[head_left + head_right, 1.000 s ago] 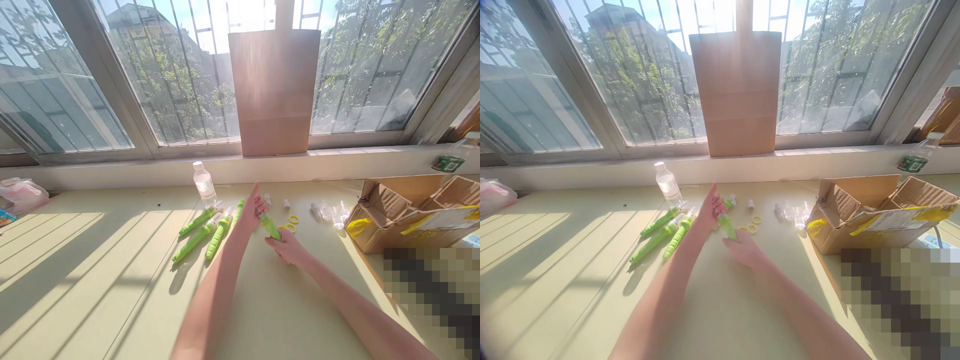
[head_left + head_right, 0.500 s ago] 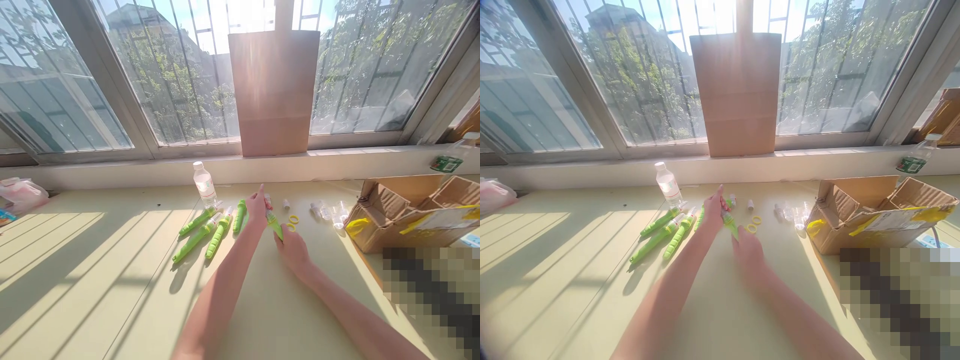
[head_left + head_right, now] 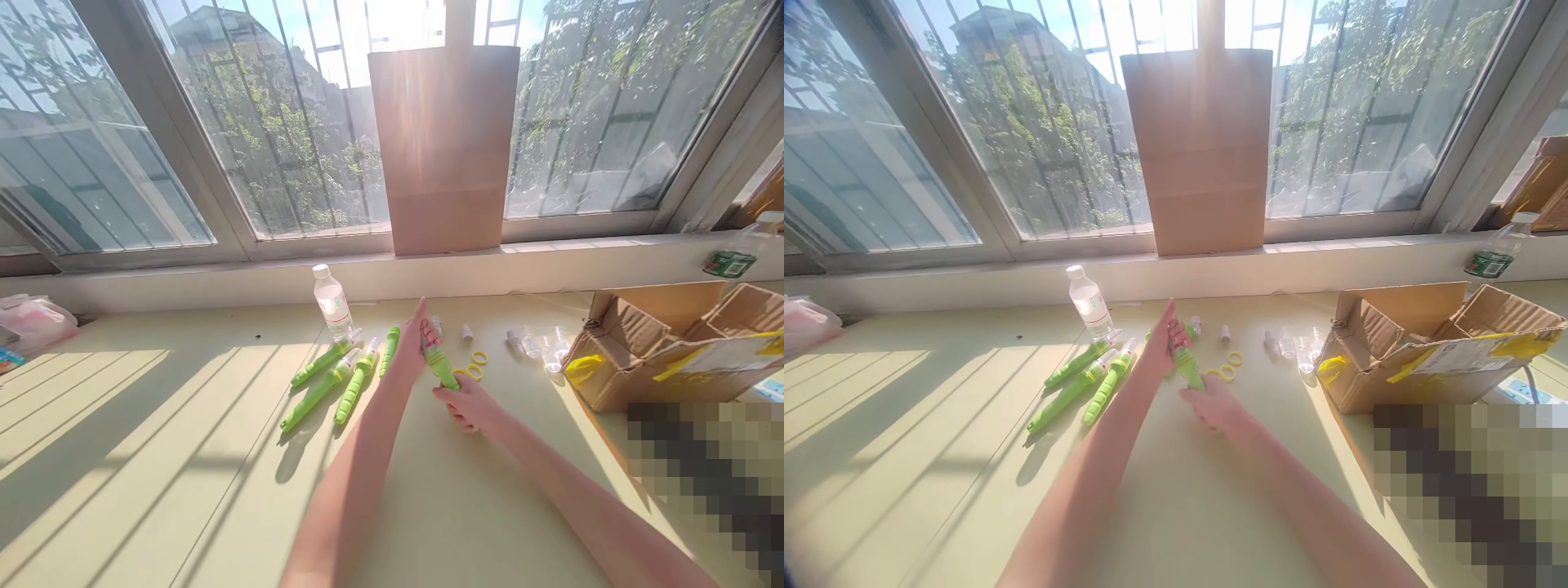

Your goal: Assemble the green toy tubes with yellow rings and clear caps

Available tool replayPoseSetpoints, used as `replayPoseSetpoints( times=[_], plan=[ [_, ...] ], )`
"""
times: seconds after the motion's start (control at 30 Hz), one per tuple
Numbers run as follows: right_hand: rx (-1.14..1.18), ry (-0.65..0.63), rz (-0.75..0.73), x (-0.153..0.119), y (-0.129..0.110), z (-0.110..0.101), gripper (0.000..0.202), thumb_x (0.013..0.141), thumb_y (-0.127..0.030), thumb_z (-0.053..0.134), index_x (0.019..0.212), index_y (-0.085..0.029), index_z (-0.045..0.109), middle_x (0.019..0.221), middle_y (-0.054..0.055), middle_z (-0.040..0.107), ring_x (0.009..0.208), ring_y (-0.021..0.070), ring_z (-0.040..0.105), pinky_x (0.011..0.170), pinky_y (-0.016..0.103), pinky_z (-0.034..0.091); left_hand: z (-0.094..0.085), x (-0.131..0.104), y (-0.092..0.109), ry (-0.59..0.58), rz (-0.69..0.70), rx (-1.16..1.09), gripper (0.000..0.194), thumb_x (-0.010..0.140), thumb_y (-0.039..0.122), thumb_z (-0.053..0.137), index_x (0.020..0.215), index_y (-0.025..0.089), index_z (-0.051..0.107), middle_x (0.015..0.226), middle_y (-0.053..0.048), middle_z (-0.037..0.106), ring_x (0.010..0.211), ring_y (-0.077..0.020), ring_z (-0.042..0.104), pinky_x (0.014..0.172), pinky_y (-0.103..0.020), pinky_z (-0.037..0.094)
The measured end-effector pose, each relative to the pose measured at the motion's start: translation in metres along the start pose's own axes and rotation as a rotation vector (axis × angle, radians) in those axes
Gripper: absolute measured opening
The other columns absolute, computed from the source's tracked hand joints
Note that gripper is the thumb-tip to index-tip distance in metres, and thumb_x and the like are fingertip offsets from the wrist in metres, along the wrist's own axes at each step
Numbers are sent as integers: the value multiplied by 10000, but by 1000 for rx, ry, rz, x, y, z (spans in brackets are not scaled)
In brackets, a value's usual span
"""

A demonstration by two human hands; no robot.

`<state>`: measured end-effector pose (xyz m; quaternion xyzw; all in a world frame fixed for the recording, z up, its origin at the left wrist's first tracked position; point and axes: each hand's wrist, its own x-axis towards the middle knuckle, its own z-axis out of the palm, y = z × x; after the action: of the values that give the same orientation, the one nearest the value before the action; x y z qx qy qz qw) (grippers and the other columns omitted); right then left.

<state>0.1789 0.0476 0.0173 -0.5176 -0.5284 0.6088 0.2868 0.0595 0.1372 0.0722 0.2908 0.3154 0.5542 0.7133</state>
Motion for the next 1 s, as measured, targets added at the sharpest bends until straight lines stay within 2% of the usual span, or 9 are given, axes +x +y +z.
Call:
replayPoseSetpoints(
  times=[0.13,0.2,0.27,0.5,0.63,0.73,0.83,0.93,1.0],
  plan=[
    [-324,374,-217,10,11,9,259,871,-288,499,727,-246,288,626,-57,357,518,98,312,513,260,210,12,-1,-10,206,133,142,522,688,566,828,602,207,459,505,56,482,421,-76,465,456,-230,414],
    [-516,552,-192,13,15,10,240,887,-260,471,738,-251,282,592,-57,350,504,111,302,528,276,184,20,-4,-14,288,158,184,512,691,551,827,599,212,454,504,60,482,419,-81,469,462,-236,412],
    [-603,612,-181,13,16,8,245,892,-263,472,746,-255,276,566,-63,328,493,120,292,538,285,168,26,-8,-16,325,172,227,526,698,549,822,582,222,427,480,74,439,408,-83,456,463,-239,409],
    [-267,315,-303,5,7,6,314,844,-315,555,697,-247,286,607,-56,336,524,104,309,527,264,216,15,-6,-9,219,99,226,572,695,562,825,574,232,374,458,94,344,375,-65,353,403,-238,363],
    [78,-39,27,-3,-3,2,391,804,-421,642,737,-260,292,566,-100,231,470,74,172,464,252,122,0,-2,-4,-43,-48,78,642,684,596,825,568,228,311,467,112,268,376,-37,286,394,-206,378],
    [132,-107,68,-5,-6,-2,376,795,-408,659,756,-261,315,572,-107,219,475,69,142,456,251,88,-4,-1,-5,-111,-63,7,651,678,605,825,562,223,311,473,112,274,379,-29,287,406,-195,393],
    [0,57,-21,1,0,-2,329,839,-404,582,747,-258,302,563,-94,263,466,81,216,459,246,160,1,1,-9,-14,10,80,585,671,601,830,568,210,407,487,84,381,408,-51,398,447,-210,433],
    [-261,325,-236,10,10,3,288,866,-335,515,722,-248,281,601,-63,338,503,98,312,503,251,224,13,0,-14,156,93,136,514,713,606,795,594,195,510,516,46,482,455,-86,493,480,-234,461],
    [-475,541,-223,15,16,6,252,881,-320,465,727,-255,275,573,-56,341,490,118,317,510,268,195,22,-4,-15,281,123,139,514,749,625,753,586,200,515,507,45,483,445,-90,483,479,-244,460]
  ],
)
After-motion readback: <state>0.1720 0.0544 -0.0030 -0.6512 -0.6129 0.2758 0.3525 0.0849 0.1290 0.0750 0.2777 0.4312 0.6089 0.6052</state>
